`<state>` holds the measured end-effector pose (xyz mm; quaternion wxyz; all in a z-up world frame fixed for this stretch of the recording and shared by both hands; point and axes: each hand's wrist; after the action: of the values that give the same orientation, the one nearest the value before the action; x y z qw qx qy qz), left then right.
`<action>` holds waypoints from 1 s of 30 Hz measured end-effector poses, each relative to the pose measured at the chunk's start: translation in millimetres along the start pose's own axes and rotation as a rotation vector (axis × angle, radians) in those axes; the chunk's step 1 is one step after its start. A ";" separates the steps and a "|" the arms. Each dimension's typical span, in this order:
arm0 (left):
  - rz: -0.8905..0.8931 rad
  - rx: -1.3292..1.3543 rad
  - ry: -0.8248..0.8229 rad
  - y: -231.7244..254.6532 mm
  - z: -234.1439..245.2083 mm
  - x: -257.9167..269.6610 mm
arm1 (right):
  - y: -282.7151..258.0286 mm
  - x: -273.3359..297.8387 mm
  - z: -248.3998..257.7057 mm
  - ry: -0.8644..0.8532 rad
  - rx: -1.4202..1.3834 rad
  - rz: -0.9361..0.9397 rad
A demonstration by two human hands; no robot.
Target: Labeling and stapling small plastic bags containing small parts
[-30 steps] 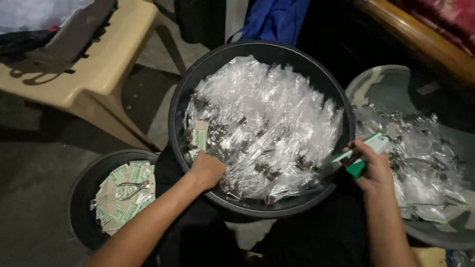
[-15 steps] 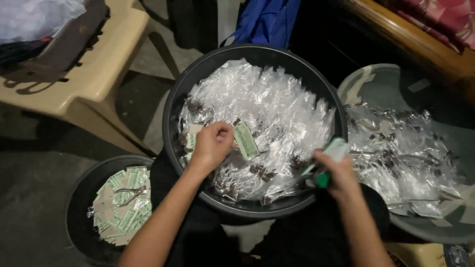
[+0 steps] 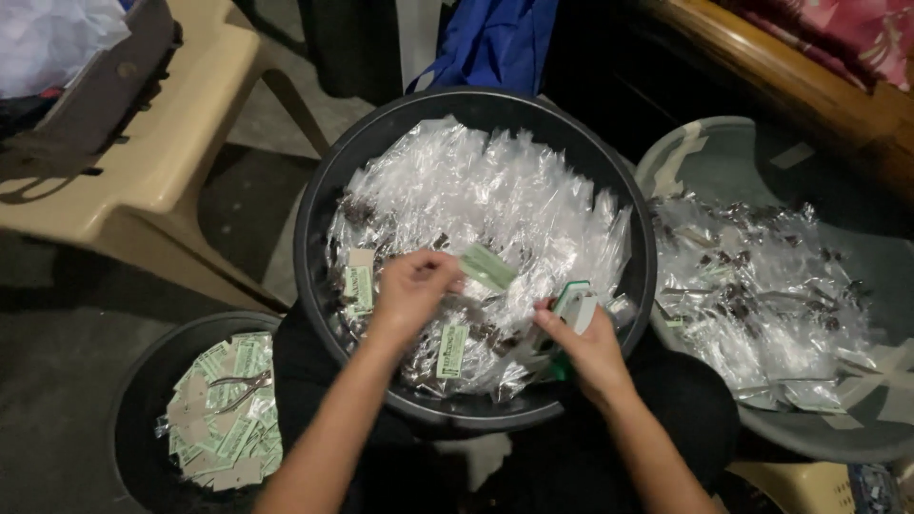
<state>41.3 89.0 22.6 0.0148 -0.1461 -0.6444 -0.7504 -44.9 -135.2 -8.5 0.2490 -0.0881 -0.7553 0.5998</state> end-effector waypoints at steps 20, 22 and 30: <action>-0.669 -1.311 0.083 -101.8 -69.2 -73.0 | -1.9 -43.0 98.0 0.475 -0.114 0.311; -0.674 -1.252 0.074 -68.5 -55.7 -63.9 | -5.8 -34.9 89.7 0.459 -0.098 0.320; -0.783 -1.121 0.209 18.7 -50.1 -70.0 | -26.7 6.0 18.6 0.145 0.183 0.588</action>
<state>102.2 25.5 17.6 -0.2731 0.1847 -0.1600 -0.9304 -54.6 -155.7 15.6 0.1250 -0.3227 -0.6206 0.7036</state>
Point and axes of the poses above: each hand's wrist, its own x-axis away from the middle knuckle, its own z-axis out of the back of the hand, y = z × x, and after that the axes turned 15 degrees about -x, right-handed
